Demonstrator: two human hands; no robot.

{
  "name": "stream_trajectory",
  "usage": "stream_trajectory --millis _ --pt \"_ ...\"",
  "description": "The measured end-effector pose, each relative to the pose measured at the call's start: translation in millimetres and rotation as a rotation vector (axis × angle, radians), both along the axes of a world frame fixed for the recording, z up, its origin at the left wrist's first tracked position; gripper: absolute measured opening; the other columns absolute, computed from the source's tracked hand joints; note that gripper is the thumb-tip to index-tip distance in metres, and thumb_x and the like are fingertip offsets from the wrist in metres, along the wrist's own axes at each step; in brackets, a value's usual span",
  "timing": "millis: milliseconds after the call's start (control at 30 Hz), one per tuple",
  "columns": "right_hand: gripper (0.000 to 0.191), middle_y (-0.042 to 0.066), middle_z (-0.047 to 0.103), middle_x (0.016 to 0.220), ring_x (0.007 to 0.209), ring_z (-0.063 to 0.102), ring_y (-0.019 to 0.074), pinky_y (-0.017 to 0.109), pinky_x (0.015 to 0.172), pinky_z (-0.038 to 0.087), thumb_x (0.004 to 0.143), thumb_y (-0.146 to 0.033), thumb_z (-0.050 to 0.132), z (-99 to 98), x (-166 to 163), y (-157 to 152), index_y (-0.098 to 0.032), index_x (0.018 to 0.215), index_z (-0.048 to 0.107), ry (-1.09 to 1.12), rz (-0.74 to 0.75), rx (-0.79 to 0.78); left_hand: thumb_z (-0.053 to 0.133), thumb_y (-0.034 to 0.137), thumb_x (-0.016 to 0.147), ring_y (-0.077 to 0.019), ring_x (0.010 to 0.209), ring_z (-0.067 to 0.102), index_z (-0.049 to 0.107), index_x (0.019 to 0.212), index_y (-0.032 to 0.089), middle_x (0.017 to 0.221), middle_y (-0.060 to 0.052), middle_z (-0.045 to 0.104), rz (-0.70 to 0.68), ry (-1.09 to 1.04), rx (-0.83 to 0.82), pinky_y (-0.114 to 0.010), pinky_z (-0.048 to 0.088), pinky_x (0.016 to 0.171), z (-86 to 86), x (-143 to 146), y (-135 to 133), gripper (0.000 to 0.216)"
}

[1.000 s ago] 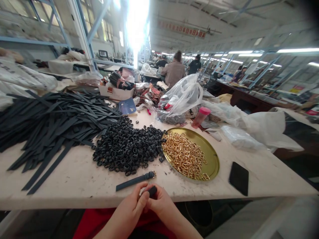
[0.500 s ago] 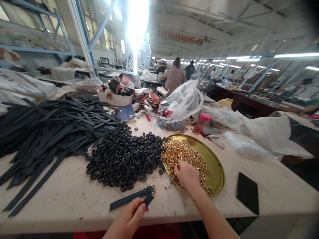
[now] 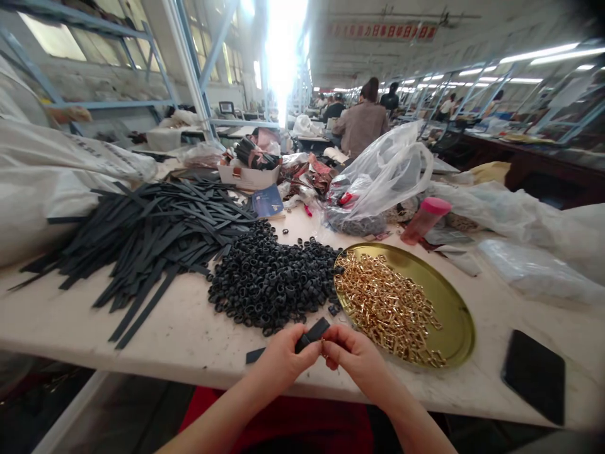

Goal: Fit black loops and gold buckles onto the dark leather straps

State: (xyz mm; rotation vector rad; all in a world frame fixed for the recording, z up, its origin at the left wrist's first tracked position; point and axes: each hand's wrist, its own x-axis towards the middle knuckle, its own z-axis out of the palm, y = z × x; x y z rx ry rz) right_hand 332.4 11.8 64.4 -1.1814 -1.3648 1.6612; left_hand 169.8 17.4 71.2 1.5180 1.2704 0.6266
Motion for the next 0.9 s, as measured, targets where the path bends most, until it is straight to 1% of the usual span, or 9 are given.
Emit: stream_trajectory --millis 100,200,267,333,400,500,733,800,900 --pt "0.028 -0.001 0.055 0.072 0.059 0.044 0.0081 0.024 0.058 0.036 0.072 -0.033 0.061 -1.1 -9 -9 -0.017 0.094 0.056 0.101 0.003 -0.061 0.048 0.033 0.074 -0.0120 0.060 0.044 0.056 0.073 0.013 0.063 0.001 0.052 0.077 -0.052 0.000 -0.021 0.032 0.055 -1.9 -4 -9 0.021" --pt "0.049 -0.001 0.057 0.080 0.064 0.046 0.0079 0.021 0.058 0.035 0.067 -0.023 0.064 -3.4 -17 -20 -0.021 0.113 0.047 0.281 0.022 -0.164 0.045 0.032 0.074 -0.0135 0.062 0.047 0.053 0.073 0.014 0.064 0.001 0.054 0.157 -0.097 0.008 -0.022 0.035 0.057 -3.1 -7 -17 0.020" --pt "0.054 -0.002 0.058 0.079 0.063 0.046 0.0074 0.020 0.055 0.033 0.067 -0.022 0.065 -7.7 -23 -25 -0.022 0.116 0.044 0.357 -0.005 -0.196 0.043 0.032 0.075 -0.0138 0.061 0.047 0.052 0.072 0.015 0.063 0.001 0.052 0.169 -0.059 0.037 -0.023 0.034 0.057 -3.8 -9 -22 0.020" --pt "0.045 -0.002 0.058 0.073 0.061 0.047 0.0080 0.020 0.054 0.034 0.070 -0.028 0.065 -13.4 -29 -29 -0.021 0.111 0.048 0.323 -0.079 -0.169 0.043 0.032 0.077 -0.0142 0.063 0.047 0.053 0.074 0.015 0.065 0.001 0.053 0.154 -0.001 0.064 -0.023 0.034 0.057 -4.4 -10 -26 0.019" --pt "0.034 -0.002 0.058 0.069 0.060 0.049 0.0092 0.022 0.055 0.037 0.071 -0.035 0.065 -19.0 -32 -31 -0.019 0.100 0.054 0.208 -0.166 -0.067 0.044 0.031 0.078 -0.0149 0.064 0.048 0.054 0.075 0.015 0.067 0.000 0.055 0.134 0.037 0.069 -0.023 0.034 0.059 -4.8 -12 -30 0.019" --pt "0.027 -0.001 0.059 0.067 0.056 0.049 0.0083 0.023 0.055 0.040 0.068 -0.038 0.068 -23.4 -33 -33 -0.017 0.084 0.060 0.140 -0.259 -0.002 0.045 0.033 0.079 -0.0162 0.071 0.050 0.056 0.077 0.014 0.074 -0.002 0.058 0.080 0.016 0.060 -0.024 0.036 0.064 -4.9 -14 -34 0.021" --pt "0.034 -0.005 0.059 0.071 0.053 0.051 0.0023 0.016 0.054 0.046 0.055 -0.027 0.079 -17.1 -38 -35 -0.019 0.083 0.061 0.574 -0.486 -0.476 0.033 0.038 0.088 -0.0144 0.064 0.047 0.054 0.078 0.016 0.068 0.000 0.054 -0.024 -0.008 -0.016 -0.022 0.035 0.058 -3.6 -29 -44 0.032" --pt "0.031 -0.005 0.059 0.070 0.053 0.051 0.0025 0.015 0.054 0.046 0.058 -0.027 0.078 -17.7 -44 -39 -0.018 0.082 0.061 0.595 -0.437 -0.490 0.035 0.034 0.088 -0.0156 0.073 0.051 0.056 0.079 0.016 0.078 -0.002 0.059 -0.095 -0.011 0.010 -0.022 0.037 0.067 -0.3 -32 -45 0.029" --pt "0.025 -0.003 0.060 0.070 0.057 0.052 0.0050 0.017 0.055 0.045 0.064 -0.031 0.074 -22.2 -52 -45 -0.017 0.080 0.061 0.527 -0.361 -0.391 0.034 0.031 0.089 -0.0163 0.079 0.053 0.057 0.082 0.017 0.083 -0.002 0.061 -0.140 -0.025 0.014 -0.022 0.038 0.073 4.9 -32 -44 0.028"
